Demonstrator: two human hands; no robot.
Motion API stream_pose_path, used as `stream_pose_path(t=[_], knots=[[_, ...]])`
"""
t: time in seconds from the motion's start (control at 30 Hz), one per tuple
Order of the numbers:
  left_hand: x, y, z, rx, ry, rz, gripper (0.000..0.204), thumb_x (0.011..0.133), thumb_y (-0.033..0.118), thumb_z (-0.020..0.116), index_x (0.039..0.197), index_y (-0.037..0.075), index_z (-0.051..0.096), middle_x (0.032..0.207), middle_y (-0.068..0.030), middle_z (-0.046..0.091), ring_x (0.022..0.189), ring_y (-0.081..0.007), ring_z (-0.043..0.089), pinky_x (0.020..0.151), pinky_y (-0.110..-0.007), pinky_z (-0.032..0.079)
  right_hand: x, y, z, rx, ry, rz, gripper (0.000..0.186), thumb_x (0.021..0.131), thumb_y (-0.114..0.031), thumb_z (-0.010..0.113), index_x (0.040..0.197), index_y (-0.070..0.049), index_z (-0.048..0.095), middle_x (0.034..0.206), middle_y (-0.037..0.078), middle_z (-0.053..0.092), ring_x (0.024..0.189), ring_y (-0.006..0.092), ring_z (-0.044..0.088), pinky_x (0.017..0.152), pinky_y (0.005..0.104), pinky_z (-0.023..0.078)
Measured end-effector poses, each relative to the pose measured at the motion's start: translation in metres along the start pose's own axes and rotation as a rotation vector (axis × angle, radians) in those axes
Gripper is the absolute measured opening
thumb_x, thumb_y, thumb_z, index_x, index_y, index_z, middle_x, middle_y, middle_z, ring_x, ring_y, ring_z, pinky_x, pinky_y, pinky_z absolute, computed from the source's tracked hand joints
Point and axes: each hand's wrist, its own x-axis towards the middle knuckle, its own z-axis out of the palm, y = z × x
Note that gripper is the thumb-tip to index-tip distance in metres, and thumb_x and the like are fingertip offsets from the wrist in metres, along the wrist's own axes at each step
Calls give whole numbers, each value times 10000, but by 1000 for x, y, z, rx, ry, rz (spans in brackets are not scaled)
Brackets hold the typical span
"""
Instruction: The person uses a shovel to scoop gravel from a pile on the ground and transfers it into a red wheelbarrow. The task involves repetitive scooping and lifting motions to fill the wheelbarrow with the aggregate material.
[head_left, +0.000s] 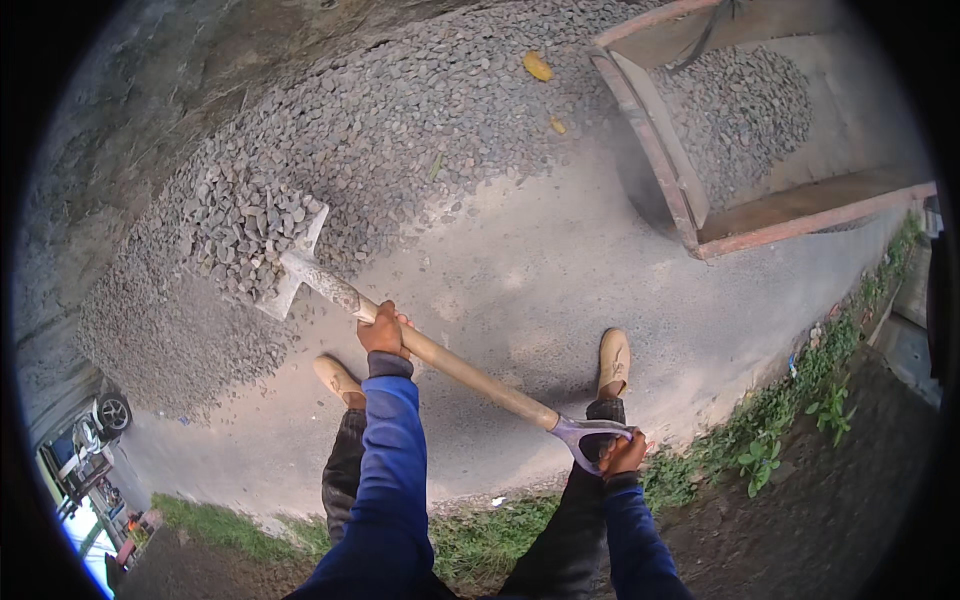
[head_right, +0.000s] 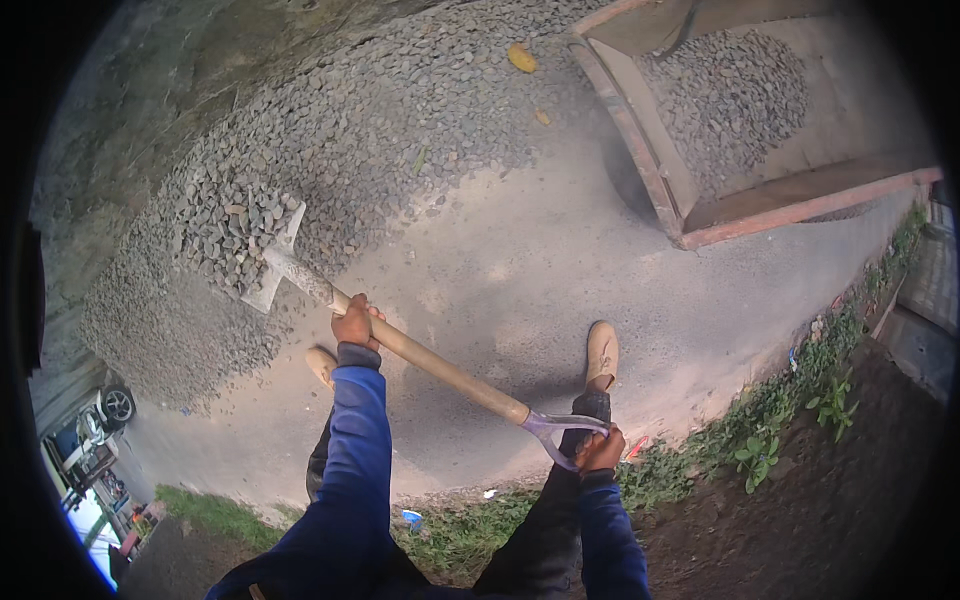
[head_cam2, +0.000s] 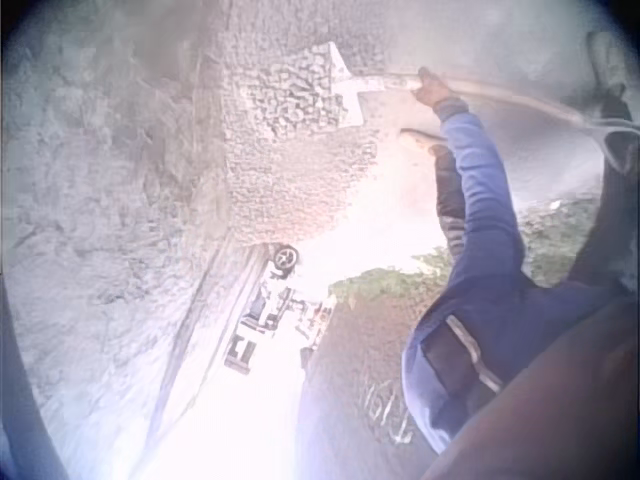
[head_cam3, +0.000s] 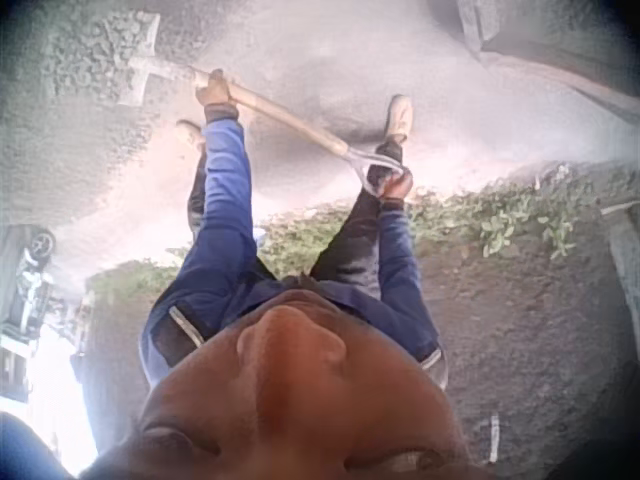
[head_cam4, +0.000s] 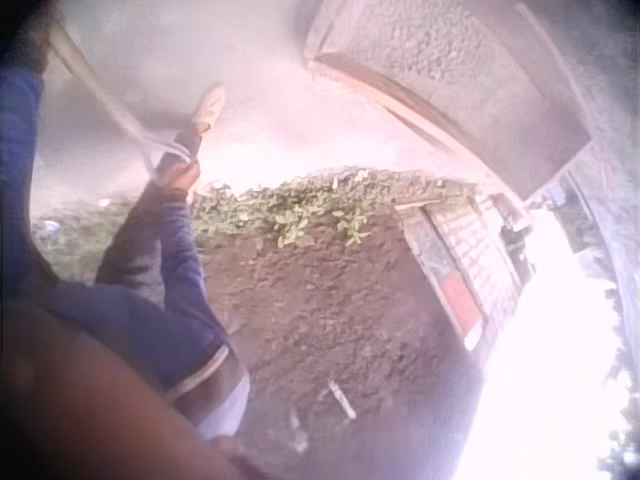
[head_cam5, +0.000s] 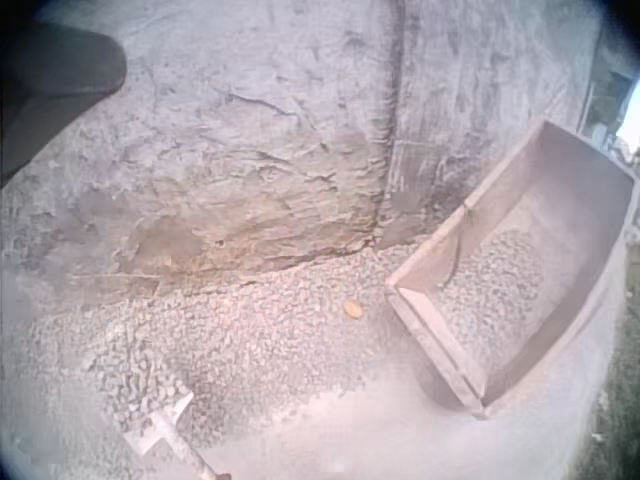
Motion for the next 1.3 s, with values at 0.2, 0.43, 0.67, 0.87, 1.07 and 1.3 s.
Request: stream_pose_path(t=[0.2,0.43,0.67,0.87,1.07,1.3], knots=[[-209,6,175,129,-329,111,189,780,11,559,915,13,425,631,-71,486,465,-162,498,409,-308,458,-61,-85,-133,361,30,-17,375,862,-446,306,630,-165,393,442,9,389,316,157,358,298,271,309],[-334,-15,316,768,-729,599,485,737,129,654,1041,-81,341,859,-242,578,715,-305,628,643,-364,512,-85,-93,-177,495,-58,281,348,856,-452,336,717,-163,470,499,-14,424,371,119,394,351,239,347],[-403,44,386,927,-828,871,558,686,198,681,999,-111,337,880,-313,573,841,-384,615,748,-399,500,-108,-104,-134,824,-491,802,347,871,-421,433,748,-103,492,507,-9,421,385,139,422,352,272,356],[-372,93,318,803,-802,799,521,689,167,664,1000,-93,335,879,-328,564,847,-406,606,750,-406,498,-106,-49,-138,457,-253,270,356,876,-438,409,803,-100,493,555,-5,444,414,125,427,398,279,396],[-189,87,163,413,-451,454,429,715,150,618,1005,-64,386,824,-180,560,692,-254,602,646,-356,501,-136,-104,-73,151,-157,77,324,886,-432,338,741,-170,461,534,-31,465,364,89,422,336,231,378],[26,-61,-2,-121,-24,-116,266,775,95,633,894,-4,418,710,-107,540,496,-170,538,423,-302,486,-55,-89,38,-283,-47,-201,345,874,-451,357,687,-166,411,441,-6,381,320,112,347,293,235,301]])
